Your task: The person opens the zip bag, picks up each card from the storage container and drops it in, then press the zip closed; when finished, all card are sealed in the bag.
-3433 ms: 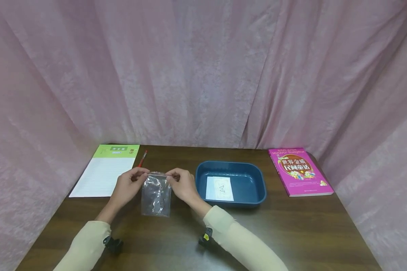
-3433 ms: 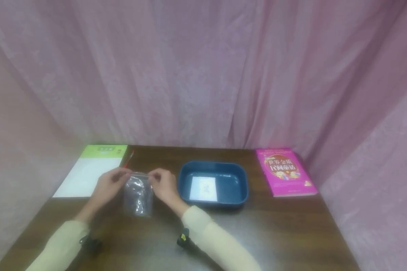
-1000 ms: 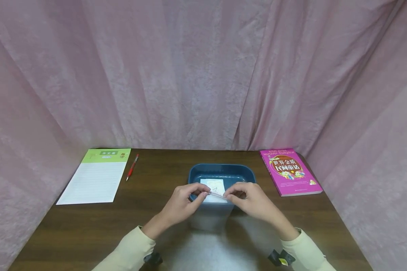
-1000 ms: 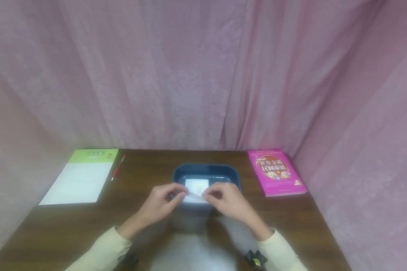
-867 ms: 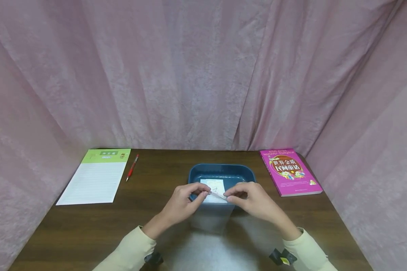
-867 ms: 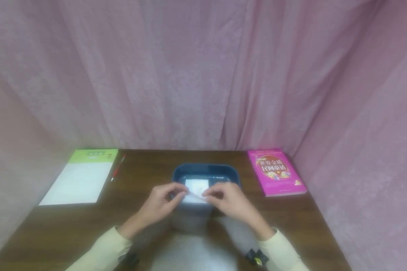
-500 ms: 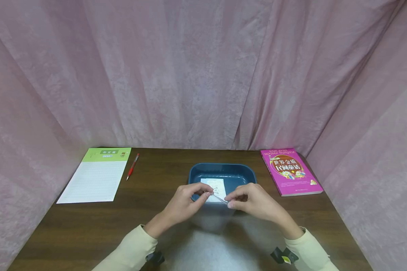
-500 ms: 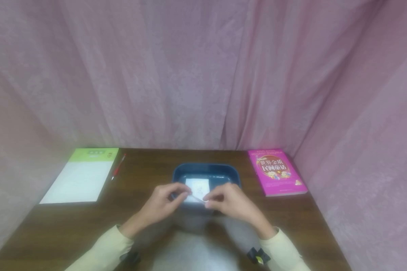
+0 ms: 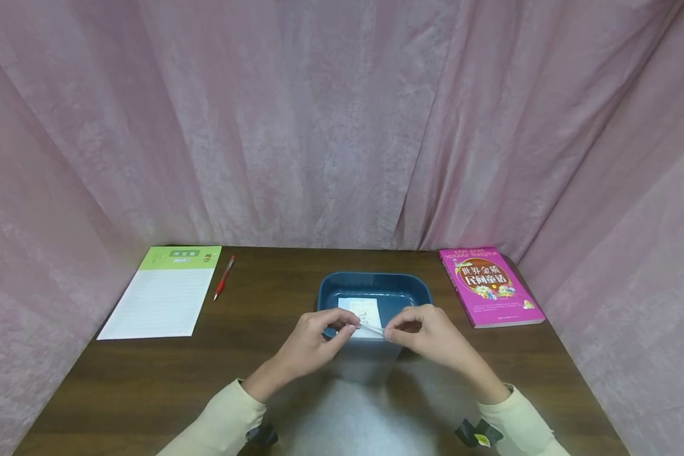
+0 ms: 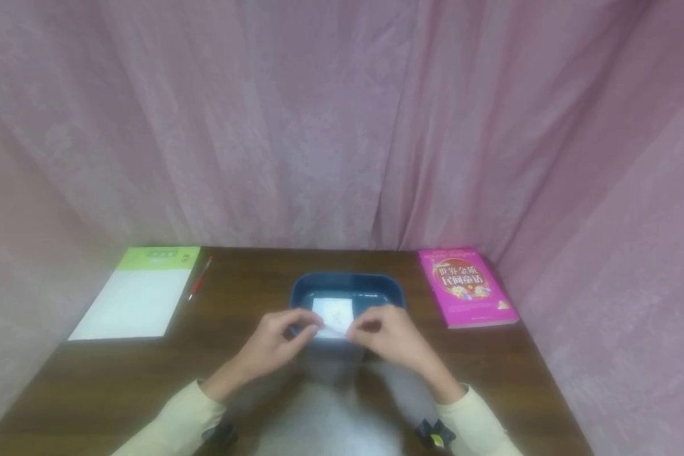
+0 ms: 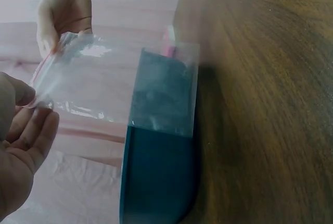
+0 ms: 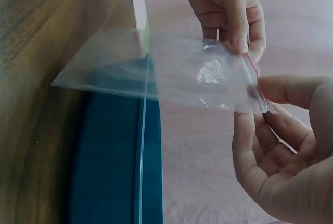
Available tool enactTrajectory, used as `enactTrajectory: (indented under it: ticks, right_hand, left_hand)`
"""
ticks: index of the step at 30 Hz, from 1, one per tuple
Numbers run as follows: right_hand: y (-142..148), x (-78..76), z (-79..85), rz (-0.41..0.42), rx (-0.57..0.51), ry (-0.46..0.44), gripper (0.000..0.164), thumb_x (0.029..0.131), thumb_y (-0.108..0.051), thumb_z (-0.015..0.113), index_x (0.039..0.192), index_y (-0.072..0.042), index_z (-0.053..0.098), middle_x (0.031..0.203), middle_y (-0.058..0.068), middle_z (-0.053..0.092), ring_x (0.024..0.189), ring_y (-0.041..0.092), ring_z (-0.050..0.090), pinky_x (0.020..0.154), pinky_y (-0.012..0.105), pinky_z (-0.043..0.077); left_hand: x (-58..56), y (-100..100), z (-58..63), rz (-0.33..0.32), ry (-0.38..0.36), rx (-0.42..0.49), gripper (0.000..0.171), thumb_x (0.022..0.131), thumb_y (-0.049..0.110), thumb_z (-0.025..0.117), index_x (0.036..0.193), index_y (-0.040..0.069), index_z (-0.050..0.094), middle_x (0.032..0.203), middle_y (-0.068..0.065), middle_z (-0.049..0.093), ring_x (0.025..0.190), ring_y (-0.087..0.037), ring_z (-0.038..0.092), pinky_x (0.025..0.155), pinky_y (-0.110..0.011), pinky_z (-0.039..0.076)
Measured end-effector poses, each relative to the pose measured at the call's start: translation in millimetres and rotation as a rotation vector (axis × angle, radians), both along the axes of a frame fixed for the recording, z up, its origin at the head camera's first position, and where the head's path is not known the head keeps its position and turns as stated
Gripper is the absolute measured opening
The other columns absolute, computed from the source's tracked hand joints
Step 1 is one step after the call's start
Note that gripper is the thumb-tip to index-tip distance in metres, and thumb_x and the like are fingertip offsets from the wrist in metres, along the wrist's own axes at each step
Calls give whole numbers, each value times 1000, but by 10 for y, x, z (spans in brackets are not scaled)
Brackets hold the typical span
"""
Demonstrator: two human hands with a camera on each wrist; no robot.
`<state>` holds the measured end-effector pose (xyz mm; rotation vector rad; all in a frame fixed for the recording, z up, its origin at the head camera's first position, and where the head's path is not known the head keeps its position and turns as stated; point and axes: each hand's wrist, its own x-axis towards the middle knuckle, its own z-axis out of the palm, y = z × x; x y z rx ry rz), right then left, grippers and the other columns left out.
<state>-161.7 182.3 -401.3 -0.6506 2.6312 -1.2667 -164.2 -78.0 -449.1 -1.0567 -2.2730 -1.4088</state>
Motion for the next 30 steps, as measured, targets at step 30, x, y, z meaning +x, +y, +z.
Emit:
enactTrajectory:
  ticks: [30]
  right_hand:
    - [-81,64,-79,-76,-65,-42,8,92,-23,76,90,-15,77,81,-4,71,73,15,66,64,28,54]
  left_hand:
    - [232,206,106,170,-200,-55,25,94,35,74,104,11,75,93,1,79,80,-4,73,72,-29,60]
